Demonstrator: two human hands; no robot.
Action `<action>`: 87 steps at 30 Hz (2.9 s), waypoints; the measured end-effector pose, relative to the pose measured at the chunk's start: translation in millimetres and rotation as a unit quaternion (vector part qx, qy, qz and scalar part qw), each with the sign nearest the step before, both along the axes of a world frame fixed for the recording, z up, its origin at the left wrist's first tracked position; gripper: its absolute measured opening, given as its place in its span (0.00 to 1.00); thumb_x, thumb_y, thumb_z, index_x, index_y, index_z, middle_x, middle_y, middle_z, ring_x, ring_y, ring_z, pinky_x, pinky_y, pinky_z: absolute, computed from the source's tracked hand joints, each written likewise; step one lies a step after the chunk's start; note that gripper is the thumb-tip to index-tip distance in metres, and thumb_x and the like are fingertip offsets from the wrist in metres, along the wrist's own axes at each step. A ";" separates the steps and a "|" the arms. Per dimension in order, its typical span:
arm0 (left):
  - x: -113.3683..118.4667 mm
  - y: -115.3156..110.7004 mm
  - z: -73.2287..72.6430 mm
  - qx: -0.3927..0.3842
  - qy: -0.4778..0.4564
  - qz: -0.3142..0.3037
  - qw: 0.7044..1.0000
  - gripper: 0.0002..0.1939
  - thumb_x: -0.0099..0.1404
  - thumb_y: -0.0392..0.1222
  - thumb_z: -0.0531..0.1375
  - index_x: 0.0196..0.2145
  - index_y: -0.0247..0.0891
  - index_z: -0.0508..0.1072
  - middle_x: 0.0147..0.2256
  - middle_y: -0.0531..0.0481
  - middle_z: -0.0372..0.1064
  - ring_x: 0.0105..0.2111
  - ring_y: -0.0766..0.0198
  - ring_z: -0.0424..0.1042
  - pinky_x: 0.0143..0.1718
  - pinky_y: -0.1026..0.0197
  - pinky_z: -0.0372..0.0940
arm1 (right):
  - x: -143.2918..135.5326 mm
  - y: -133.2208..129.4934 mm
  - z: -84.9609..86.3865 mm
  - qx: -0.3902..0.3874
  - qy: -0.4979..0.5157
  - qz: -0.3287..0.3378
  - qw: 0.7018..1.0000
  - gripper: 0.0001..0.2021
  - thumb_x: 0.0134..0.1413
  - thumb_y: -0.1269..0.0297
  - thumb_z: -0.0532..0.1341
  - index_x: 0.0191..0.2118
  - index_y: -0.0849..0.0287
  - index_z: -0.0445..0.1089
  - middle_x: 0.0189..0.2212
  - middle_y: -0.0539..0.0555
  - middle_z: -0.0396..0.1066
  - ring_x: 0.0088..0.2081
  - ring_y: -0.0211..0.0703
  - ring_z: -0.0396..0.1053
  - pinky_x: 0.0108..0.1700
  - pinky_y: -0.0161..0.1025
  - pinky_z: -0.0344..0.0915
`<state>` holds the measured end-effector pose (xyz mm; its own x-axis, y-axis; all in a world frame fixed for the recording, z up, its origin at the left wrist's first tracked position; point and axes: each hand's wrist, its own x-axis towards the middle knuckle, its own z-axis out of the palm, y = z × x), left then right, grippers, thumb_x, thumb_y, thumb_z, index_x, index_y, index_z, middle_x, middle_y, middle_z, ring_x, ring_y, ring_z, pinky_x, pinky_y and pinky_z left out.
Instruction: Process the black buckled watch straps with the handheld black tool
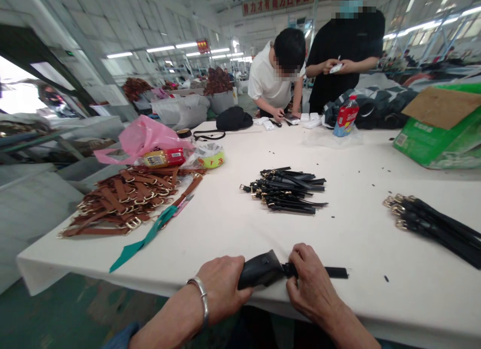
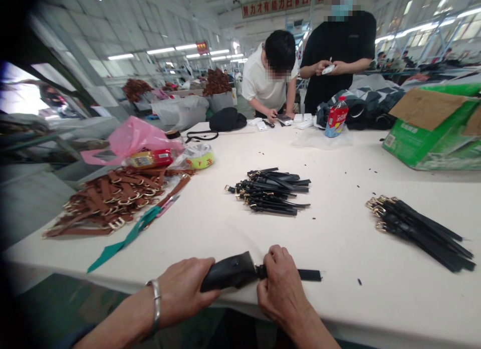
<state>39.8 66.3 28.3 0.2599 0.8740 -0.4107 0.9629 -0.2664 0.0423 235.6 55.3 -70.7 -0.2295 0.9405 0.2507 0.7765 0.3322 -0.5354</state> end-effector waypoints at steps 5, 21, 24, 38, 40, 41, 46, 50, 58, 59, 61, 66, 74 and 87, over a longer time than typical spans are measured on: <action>-1.0 -0.3 -0.9 0.004 -0.009 -0.002 1.000 0.14 0.51 0.51 0.52 0.31 0.41 0.67 0.31 0.45 0.71 0.33 0.51 0.70 0.32 0.53 0.64 | 2.8 0.4 1.6 -0.007 0.015 -0.004 1.000 0.11 0.31 0.78 0.52 0.27 0.59 0.57 0.35 0.55 0.56 0.39 0.48 0.55 0.41 0.45 0.57; 4.4 4.8 2.5 0.007 -0.002 -0.017 1.000 0.15 0.51 0.50 0.52 0.32 0.39 0.68 0.32 0.43 0.71 0.33 0.51 0.70 0.33 0.53 0.64 | 32.7 5.7 5.7 -0.039 0.068 0.142 0.987 0.10 0.43 0.74 0.56 0.35 0.57 0.65 0.38 0.55 0.61 0.41 0.44 0.60 0.43 0.42 0.61; 5.1 4.7 3.7 0.001 0.001 -0.008 1.000 0.16 0.51 0.51 0.52 0.33 0.39 0.68 0.33 0.44 0.71 0.34 0.52 0.70 0.34 0.53 0.64 | 34.8 7.1 4.2 -0.027 0.060 0.150 0.987 0.11 0.41 0.74 0.57 0.35 0.58 0.65 0.37 0.55 0.62 0.40 0.45 0.61 0.42 0.42 0.61; 0.9 3.4 -1.5 0.000 -0.015 -0.005 1.000 0.16 0.51 0.52 0.52 0.33 0.40 0.68 0.33 0.44 0.71 0.34 0.53 0.70 0.34 0.54 0.64 | 36.3 2.2 -1.7 0.009 0.058 0.111 0.992 0.09 0.46 0.71 0.57 0.36 0.55 0.68 0.39 0.55 0.64 0.42 0.46 0.61 0.43 0.45 0.61; 0.7 2.9 -1.3 -0.004 -0.018 -0.002 1.000 0.16 0.51 0.52 0.52 0.33 0.40 0.68 0.34 0.44 0.71 0.35 0.54 0.70 0.34 0.55 0.64 | 32.8 0.5 -5.9 0.027 0.052 0.104 0.993 0.08 0.49 0.71 0.56 0.36 0.55 0.68 0.38 0.55 0.65 0.40 0.46 0.62 0.41 0.45 0.61; 0.9 2.8 -0.9 -0.005 -0.016 -0.001 1.000 0.16 0.51 0.52 0.52 0.34 0.40 0.68 0.34 0.44 0.71 0.35 0.54 0.69 0.35 0.55 0.64 | 31.9 -0.8 -7.6 0.036 0.048 0.102 0.993 0.09 0.49 0.71 0.56 0.37 0.55 0.68 0.37 0.55 0.66 0.39 0.46 0.62 0.41 0.45 0.60; 3.1 2.6 1.4 0.002 -0.012 -0.007 1.000 0.16 0.51 0.51 0.52 0.33 0.39 0.68 0.33 0.44 0.71 0.34 0.53 0.69 0.34 0.56 0.64 | 30.3 -6.1 -8.9 0.032 0.044 0.094 0.994 0.08 0.51 0.71 0.54 0.34 0.55 0.68 0.35 0.54 0.66 0.37 0.44 0.63 0.39 0.43 0.59; 2.6 1.9 0.1 0.006 -0.015 -0.008 1.000 0.15 0.51 0.51 0.52 0.33 0.40 0.68 0.32 0.44 0.71 0.32 0.53 0.70 0.32 0.55 0.64 | 27.2 -4.2 -1.0 -0.002 0.062 0.095 0.994 0.05 0.50 0.70 0.54 0.28 0.57 0.66 0.32 0.53 0.65 0.36 0.43 0.62 0.38 0.42 0.57; -0.2 1.9 -4.3 0.000 -0.033 -0.005 0.999 0.17 0.52 0.53 0.52 0.34 0.39 0.69 0.34 0.44 0.71 0.35 0.54 0.69 0.35 0.55 0.64 | 22.4 3.6 6.6 -0.051 0.034 0.113 0.992 0.04 0.50 0.72 0.53 0.27 0.58 0.60 0.28 0.49 0.62 0.33 0.40 0.59 0.39 0.41 0.54; -0.3 1.9 -4.5 0.000 -0.033 -0.005 0.999 0.18 0.52 0.53 0.52 0.34 0.39 0.69 0.34 0.44 0.71 0.35 0.54 0.69 0.35 0.55 0.64 | 21.8 4.5 6.3 -0.050 0.027 0.111 0.992 0.04 0.49 0.72 0.52 0.27 0.58 0.60 0.27 0.49 0.62 0.33 0.40 0.59 0.40 0.41 0.54; -0.4 1.7 -4.6 0.000 -0.030 -0.005 1.000 0.18 0.52 0.53 0.52 0.34 0.39 0.69 0.34 0.44 0.71 0.35 0.54 0.70 0.35 0.56 0.63 | 20.5 6.6 6.5 -0.043 0.014 0.112 0.993 0.04 0.48 0.73 0.53 0.26 0.58 0.60 0.28 0.50 0.62 0.34 0.41 0.58 0.41 0.42 0.53; 0.8 1.2 -3.9 0.006 -0.026 -0.006 1.000 0.16 0.51 0.53 0.53 0.32 0.40 0.69 0.32 0.44 0.71 0.33 0.54 0.70 0.32 0.57 0.64 | 20.6 11.2 10.0 -0.037 0.024 0.134 0.990 0.06 0.38 0.76 0.54 0.22 0.58 0.59 0.28 0.49 0.62 0.35 0.41 0.59 0.41 0.42 0.53; 3.4 0.0 -1.2 0.010 -0.020 0.000 1.000 0.17 0.51 0.53 0.52 0.32 0.39 0.69 0.32 0.45 0.71 0.34 0.54 0.70 0.32 0.58 0.64 | 20.7 11.2 6.4 -0.013 0.015 0.114 0.993 0.06 0.30 0.77 0.52 0.18 0.59 0.56 0.25 0.49 0.61 0.32 0.41 0.59 0.38 0.41 0.54; 3.8 2.7 0.0 0.007 -0.024 -0.003 1.000 0.17 0.51 0.52 0.52 0.33 0.38 0.70 0.33 0.44 0.71 0.34 0.53 0.70 0.33 0.57 0.64 | 40.8 13.5 19.8 0.004 -0.095 0.097 0.991 0.10 0.42 0.65 0.59 0.17 0.58 0.59 0.20 0.50 0.61 0.26 0.40 0.58 0.32 0.40 0.53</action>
<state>43.6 69.0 28.3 0.2852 0.8776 -0.3852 0.9580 -0.2740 0.0850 276.4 68.9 -50.9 -0.4488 0.8728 0.1921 0.7849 0.4877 -0.3822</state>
